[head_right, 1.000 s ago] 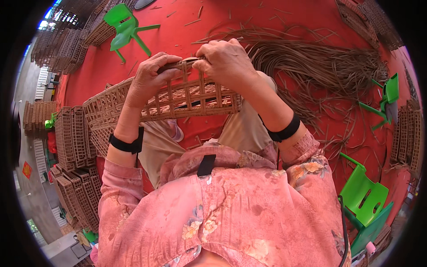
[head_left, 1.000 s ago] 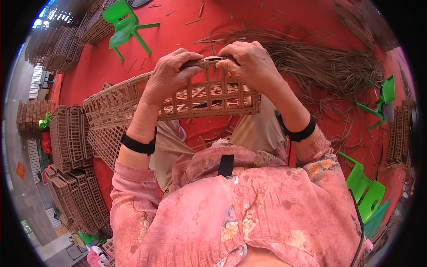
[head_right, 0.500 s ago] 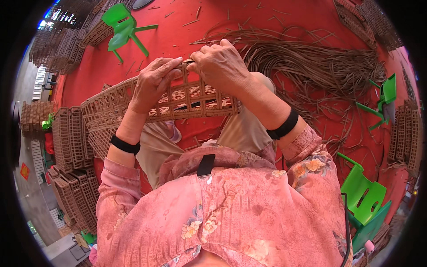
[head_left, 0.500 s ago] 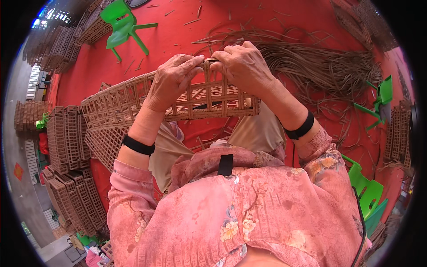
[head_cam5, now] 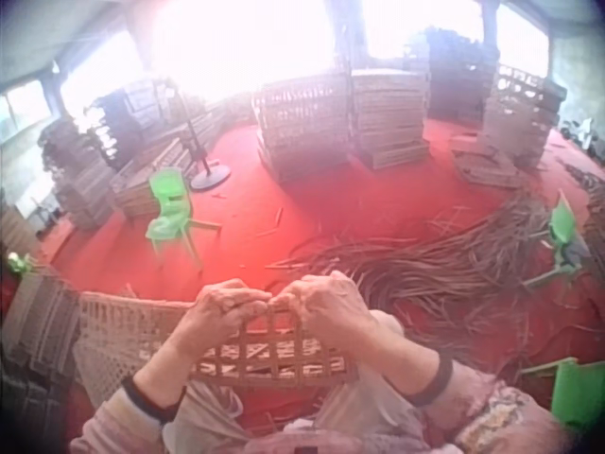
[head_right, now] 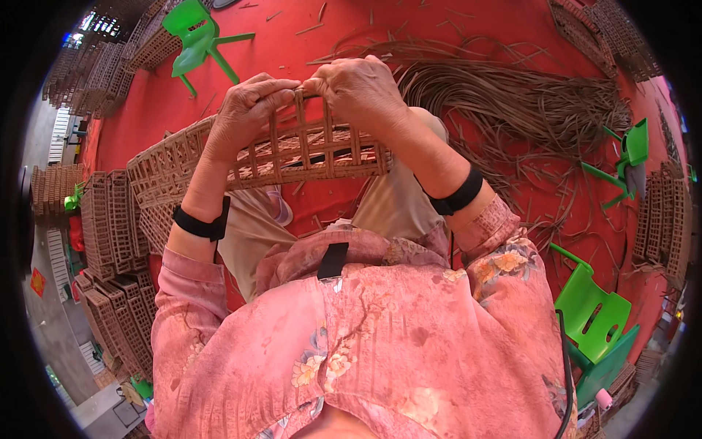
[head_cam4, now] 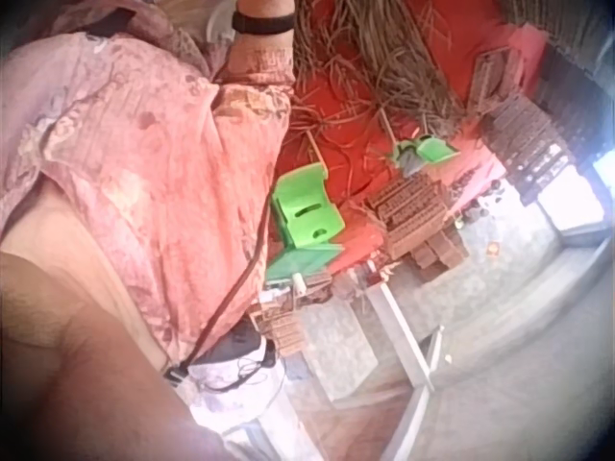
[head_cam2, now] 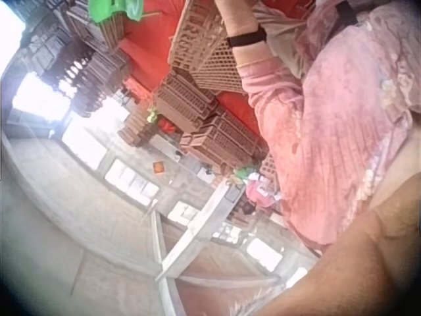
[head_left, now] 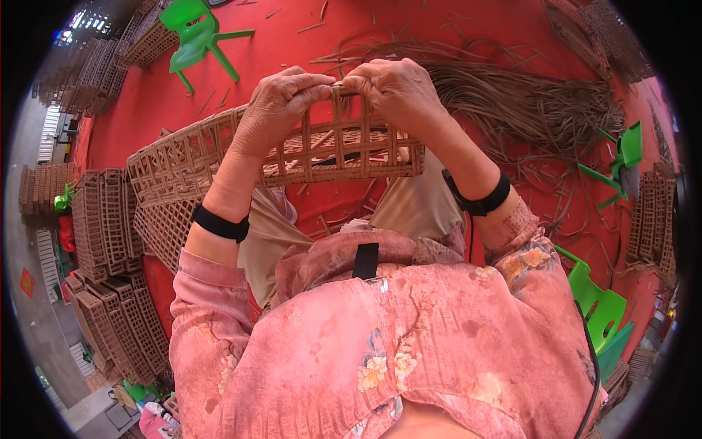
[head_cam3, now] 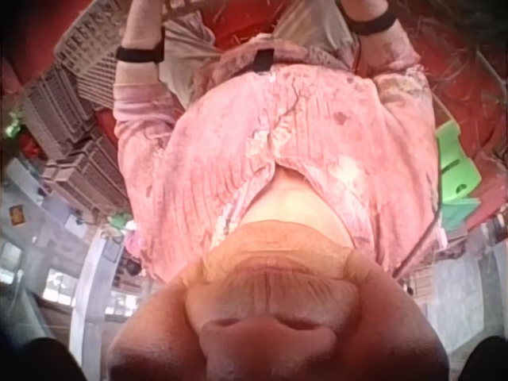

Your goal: The person is weaving thin strips of material into a rectangular wicker basket frame.

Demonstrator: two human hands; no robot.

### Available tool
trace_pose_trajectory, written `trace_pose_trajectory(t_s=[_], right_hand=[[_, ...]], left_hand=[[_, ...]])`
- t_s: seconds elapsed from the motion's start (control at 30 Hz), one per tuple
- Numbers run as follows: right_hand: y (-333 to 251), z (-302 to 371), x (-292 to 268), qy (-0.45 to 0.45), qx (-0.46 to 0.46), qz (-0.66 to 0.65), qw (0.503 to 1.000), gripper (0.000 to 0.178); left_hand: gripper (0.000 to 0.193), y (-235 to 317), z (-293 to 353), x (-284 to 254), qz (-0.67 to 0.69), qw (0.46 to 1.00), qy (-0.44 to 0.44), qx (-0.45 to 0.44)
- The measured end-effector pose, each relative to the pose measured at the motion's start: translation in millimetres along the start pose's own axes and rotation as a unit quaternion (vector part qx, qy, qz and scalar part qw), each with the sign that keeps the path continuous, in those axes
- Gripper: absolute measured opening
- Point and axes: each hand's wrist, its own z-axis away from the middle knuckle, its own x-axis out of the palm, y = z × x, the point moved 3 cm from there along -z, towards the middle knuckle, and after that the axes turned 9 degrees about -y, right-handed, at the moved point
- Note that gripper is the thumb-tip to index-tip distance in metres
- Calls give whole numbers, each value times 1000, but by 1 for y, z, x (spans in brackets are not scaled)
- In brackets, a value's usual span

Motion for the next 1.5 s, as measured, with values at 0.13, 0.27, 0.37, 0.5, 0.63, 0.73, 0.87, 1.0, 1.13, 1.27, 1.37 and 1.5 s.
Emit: trace_pose_trajectory(t_s=[0.13, 0.27, 0.37, 0.5, 0.63, 0.73, 0.87, 1.0, 1.13, 1.27, 1.37, 1.5], right_hand=[[29, 12, -9, 32, -1, -259, 965, 32], [41, 38, -23, 19, -16, -171, 985, 32], [34, 44, -24, 16, -37, -163, 986, 34], [30, 42, -25, 39, -50, -64, 996, 29], [29, 42, -21, 52, -36, -63, 996, 28], [35, 40, -20, 66, -42, -102, 992, 24], [44, 34, -18, 68, -44, -249, 965, 21], [77, 43, -19, 51, 27, -499, 865, 25], [127, 67, -2, 129, 141, -605, 773, 26], [139, 83, 17, 105, 201, -529, 818, 20], [135, 82, 26, 85, 188, -507, 837, 17], [111, 81, 26, 72, 149, -495, 853, 20]], left_hand=[[26, 4, 1, 4, -35, 999, -4, -4], [30, 36, -9, 18, -74, 993, 27, 93], [32, 49, -21, 32, -82, 988, -3, 130], [28, 50, -32, 33, -106, 988, -37, 110], [25, 53, -31, 39, -205, 959, 16, 197], [21, 49, -34, 39, -181, 955, 16, 233], [17, 48, -41, 37, -107, 977, 1, 182], [14, 46, -43, 38, -50, 993, -28, 100], [16, 50, -43, 41, 29, 997, -53, 39], [21, 54, -48, 44, 25, 997, -70, 3], [23, 56, -49, 47, 36, 994, -98, -23], [28, 69, -55, 59, -25, 988, -146, -50]])
